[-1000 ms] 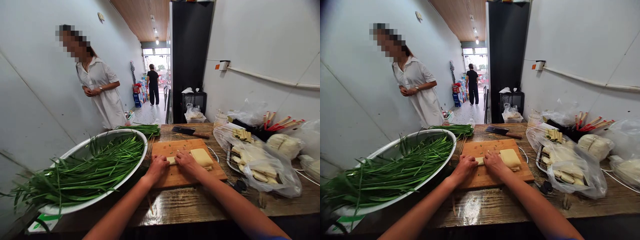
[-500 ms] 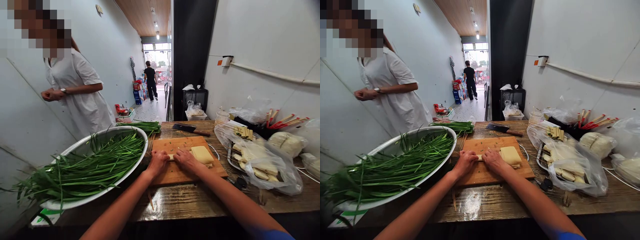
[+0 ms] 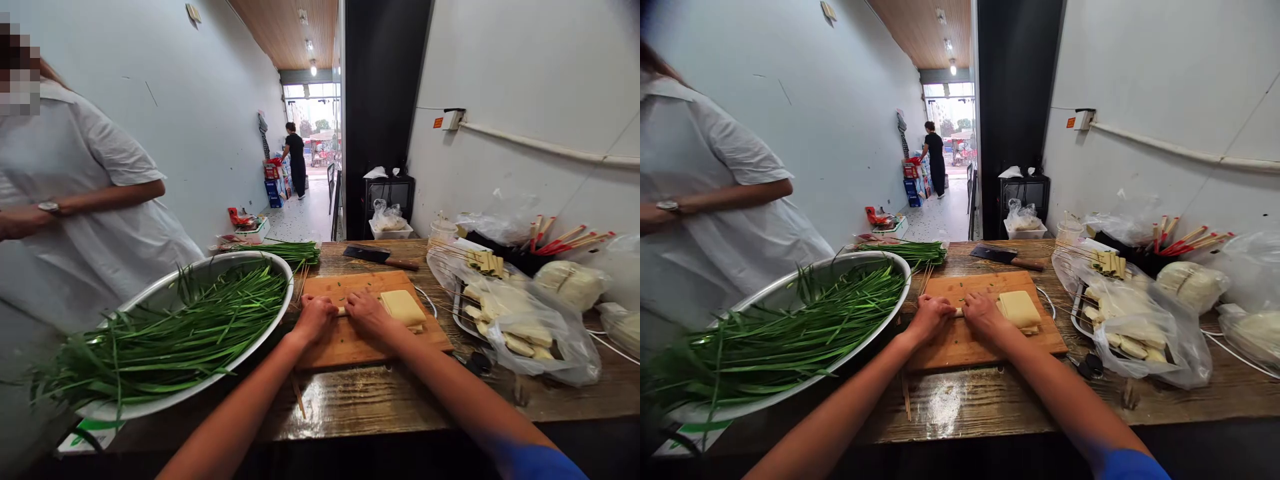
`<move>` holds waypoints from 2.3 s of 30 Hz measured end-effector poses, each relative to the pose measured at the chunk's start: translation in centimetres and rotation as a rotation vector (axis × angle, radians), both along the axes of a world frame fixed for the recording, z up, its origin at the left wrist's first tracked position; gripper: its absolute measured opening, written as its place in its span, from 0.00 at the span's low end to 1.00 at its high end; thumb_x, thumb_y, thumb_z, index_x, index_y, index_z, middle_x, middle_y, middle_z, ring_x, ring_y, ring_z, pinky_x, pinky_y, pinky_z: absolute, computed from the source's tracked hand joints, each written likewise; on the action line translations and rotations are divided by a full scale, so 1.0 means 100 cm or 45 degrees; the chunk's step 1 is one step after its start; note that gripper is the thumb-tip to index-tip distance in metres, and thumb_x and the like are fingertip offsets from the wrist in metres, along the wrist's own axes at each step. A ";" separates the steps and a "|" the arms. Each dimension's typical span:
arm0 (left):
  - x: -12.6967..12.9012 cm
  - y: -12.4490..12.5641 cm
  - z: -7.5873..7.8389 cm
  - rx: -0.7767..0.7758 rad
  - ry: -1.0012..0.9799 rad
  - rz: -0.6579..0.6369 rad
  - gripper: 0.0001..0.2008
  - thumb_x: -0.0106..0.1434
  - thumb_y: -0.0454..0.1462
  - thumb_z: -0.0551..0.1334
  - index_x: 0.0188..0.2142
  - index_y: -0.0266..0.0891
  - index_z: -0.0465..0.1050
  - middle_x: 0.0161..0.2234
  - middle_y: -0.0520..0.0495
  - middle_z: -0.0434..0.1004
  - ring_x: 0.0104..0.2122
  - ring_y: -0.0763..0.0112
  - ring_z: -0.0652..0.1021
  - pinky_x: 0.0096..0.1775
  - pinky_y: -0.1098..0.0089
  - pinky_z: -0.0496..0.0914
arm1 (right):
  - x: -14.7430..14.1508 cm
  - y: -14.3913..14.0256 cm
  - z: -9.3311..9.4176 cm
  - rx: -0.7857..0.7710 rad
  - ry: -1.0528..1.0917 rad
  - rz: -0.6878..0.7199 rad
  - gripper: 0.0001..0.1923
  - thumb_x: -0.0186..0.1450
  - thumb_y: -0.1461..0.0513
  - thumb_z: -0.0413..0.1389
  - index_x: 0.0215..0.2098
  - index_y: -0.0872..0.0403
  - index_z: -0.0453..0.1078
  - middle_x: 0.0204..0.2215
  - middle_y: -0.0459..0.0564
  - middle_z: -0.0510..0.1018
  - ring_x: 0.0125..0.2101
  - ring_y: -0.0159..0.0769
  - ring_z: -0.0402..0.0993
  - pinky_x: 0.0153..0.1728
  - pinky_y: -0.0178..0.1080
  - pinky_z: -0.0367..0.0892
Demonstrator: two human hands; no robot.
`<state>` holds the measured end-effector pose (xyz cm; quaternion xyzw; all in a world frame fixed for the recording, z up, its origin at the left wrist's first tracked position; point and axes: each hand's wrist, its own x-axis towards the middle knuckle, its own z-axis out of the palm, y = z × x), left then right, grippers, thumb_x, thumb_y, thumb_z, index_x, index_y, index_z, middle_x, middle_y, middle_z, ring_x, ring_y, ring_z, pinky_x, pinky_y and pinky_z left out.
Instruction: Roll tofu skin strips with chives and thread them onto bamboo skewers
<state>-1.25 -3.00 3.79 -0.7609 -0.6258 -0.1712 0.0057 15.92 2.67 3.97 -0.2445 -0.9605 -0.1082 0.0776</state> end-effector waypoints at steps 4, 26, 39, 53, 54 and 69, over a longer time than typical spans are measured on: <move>0.000 0.002 0.001 -0.010 -0.089 0.028 0.12 0.62 0.34 0.54 0.32 0.44 0.78 0.31 0.48 0.79 0.34 0.68 0.73 0.44 0.60 0.50 | 0.004 -0.005 -0.008 0.076 0.061 0.050 0.13 0.68 0.64 0.43 0.41 0.58 0.69 0.36 0.55 0.72 0.40 0.39 0.65 0.46 0.41 0.57; -0.011 0.016 -0.016 0.105 -0.053 -0.237 0.09 0.61 0.34 0.57 0.34 0.40 0.77 0.35 0.46 0.77 0.36 0.69 0.74 0.39 0.71 0.63 | -0.002 0.027 -0.004 -0.409 0.256 -0.049 0.13 0.67 0.64 0.45 0.39 0.57 0.72 0.35 0.52 0.74 0.36 0.32 0.68 0.36 0.32 0.56; -0.003 -0.014 -0.025 0.169 -0.137 -0.254 0.11 0.63 0.37 0.56 0.33 0.42 0.78 0.29 0.47 0.75 0.31 0.71 0.70 0.37 0.71 0.63 | 0.018 0.000 0.008 -0.366 0.113 0.076 0.14 0.68 0.62 0.44 0.37 0.57 0.72 0.35 0.53 0.73 0.37 0.33 0.68 0.38 0.33 0.58; -0.006 -0.012 -0.028 0.062 -0.426 -0.199 0.08 0.59 0.34 0.60 0.34 0.39 0.79 0.32 0.46 0.76 0.33 0.72 0.74 0.37 0.73 0.67 | -0.051 -0.175 -0.009 -0.425 0.070 -0.109 0.12 0.64 0.66 0.47 0.40 0.62 0.71 0.34 0.61 0.76 0.30 0.40 0.75 0.25 0.36 0.66; -0.006 -0.011 -0.027 0.051 -0.427 -0.189 0.07 0.59 0.34 0.60 0.33 0.38 0.79 0.31 0.46 0.76 0.33 0.72 0.74 0.37 0.73 0.67 | -0.056 -0.176 -0.009 -0.452 0.057 -0.162 0.13 0.62 0.69 0.47 0.40 0.63 0.71 0.34 0.61 0.76 0.31 0.41 0.75 0.26 0.36 0.66; -0.010 -0.006 -0.026 -0.020 -0.512 -0.209 0.06 0.57 0.34 0.61 0.31 0.38 0.78 0.30 0.48 0.76 0.31 0.73 0.73 0.36 0.73 0.66 | -0.061 -0.172 0.019 -0.696 -0.092 -0.346 0.13 0.59 0.68 0.50 0.36 0.62 0.76 0.36 0.62 0.79 0.37 0.47 0.76 0.34 0.40 0.71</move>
